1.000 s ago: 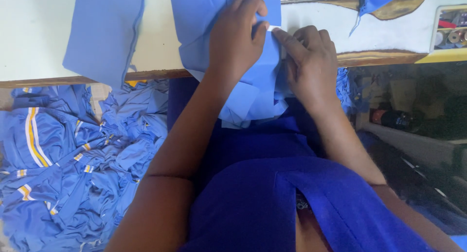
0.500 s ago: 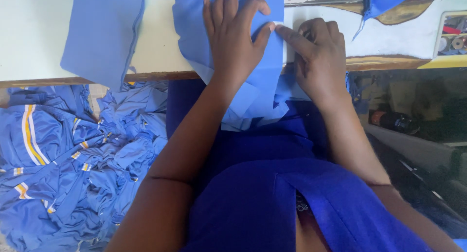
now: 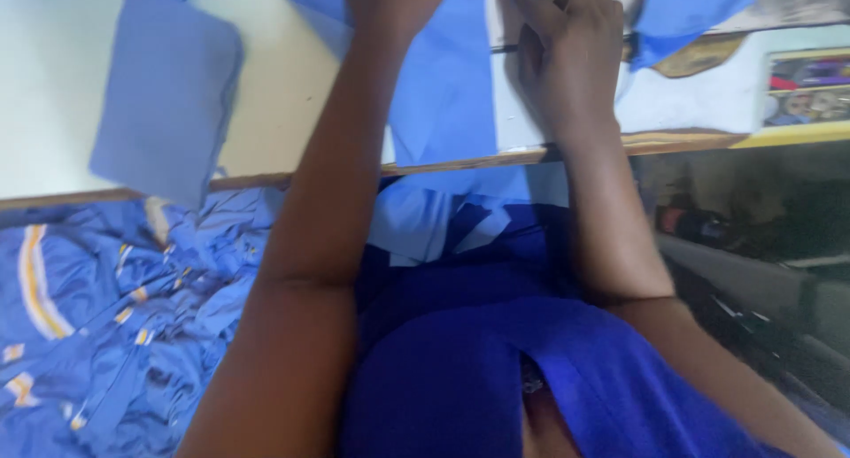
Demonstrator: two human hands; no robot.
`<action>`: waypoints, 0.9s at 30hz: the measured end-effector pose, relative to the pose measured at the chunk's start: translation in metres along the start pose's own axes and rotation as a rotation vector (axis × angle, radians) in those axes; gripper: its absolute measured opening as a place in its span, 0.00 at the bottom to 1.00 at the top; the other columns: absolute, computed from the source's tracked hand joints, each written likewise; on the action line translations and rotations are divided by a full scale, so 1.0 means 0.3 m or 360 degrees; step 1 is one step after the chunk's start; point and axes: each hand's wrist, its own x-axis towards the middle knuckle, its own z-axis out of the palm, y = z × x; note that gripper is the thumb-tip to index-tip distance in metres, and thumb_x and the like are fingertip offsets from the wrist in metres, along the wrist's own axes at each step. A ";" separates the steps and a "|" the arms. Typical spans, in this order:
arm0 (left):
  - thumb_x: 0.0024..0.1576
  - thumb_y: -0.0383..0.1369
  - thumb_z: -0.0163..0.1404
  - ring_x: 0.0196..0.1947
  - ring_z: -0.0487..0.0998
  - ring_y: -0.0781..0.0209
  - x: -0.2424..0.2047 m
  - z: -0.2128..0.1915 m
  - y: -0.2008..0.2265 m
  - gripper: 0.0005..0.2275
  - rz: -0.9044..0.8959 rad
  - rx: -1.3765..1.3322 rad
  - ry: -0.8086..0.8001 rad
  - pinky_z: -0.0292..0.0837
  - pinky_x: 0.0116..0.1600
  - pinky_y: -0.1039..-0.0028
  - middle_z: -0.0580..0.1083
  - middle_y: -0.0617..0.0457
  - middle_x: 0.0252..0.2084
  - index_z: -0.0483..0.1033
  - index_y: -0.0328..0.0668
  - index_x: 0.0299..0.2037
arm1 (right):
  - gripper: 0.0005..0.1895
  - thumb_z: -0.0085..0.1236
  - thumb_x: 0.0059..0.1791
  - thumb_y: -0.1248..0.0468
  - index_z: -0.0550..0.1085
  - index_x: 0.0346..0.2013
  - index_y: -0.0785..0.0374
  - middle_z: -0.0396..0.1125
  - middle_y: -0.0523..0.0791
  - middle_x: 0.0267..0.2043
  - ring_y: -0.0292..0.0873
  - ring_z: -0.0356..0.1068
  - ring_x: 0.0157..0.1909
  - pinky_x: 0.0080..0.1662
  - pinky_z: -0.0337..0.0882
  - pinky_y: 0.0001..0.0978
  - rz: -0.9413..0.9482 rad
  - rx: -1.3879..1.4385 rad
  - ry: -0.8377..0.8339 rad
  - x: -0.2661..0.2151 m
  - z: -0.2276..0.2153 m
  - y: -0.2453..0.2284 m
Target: Folding and aligning blue fabric pieces on a sewing machine table
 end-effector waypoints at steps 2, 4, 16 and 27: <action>0.55 0.50 0.67 0.55 0.71 0.36 0.007 -0.012 0.005 0.26 0.0125 0.0081 -0.0003 0.56 0.61 0.43 0.75 0.41 0.53 0.74 0.43 0.55 | 0.19 0.54 0.45 0.76 0.77 0.51 0.68 0.62 0.54 0.41 0.60 0.62 0.43 0.42 0.59 0.52 0.0127 0.0190 0.0027 -0.035 -0.067 0.023; 0.56 0.50 0.66 0.55 0.70 0.35 0.018 -0.034 0.001 0.26 0.0204 0.0106 0.0007 0.55 0.61 0.42 0.74 0.39 0.53 0.73 0.42 0.56 | 0.18 0.55 0.48 0.76 0.76 0.53 0.69 0.62 0.55 0.43 0.60 0.62 0.45 0.44 0.61 0.52 0.0205 0.0144 0.0070 -0.102 -0.147 0.072; 0.53 0.46 0.67 0.70 0.65 0.43 -0.181 -0.319 0.078 0.33 0.0530 -0.0308 -0.0345 0.39 0.70 0.33 0.67 0.45 0.67 0.68 0.45 0.67 | 0.06 0.51 0.59 0.72 0.77 0.46 0.67 0.68 0.48 0.37 0.46 0.63 0.36 0.38 0.58 0.40 0.0369 0.0363 0.0342 -0.273 -0.181 0.255; 0.53 0.41 0.67 0.60 0.75 0.48 -0.282 -0.409 0.152 0.23 0.0658 -0.0368 -0.0343 0.35 0.71 0.33 0.74 0.50 0.60 0.77 0.46 0.57 | 0.11 0.48 0.60 0.76 0.79 0.51 0.74 0.74 0.56 0.48 0.56 0.74 0.50 0.46 0.67 0.47 0.0207 0.0574 0.0404 -0.267 -0.229 0.181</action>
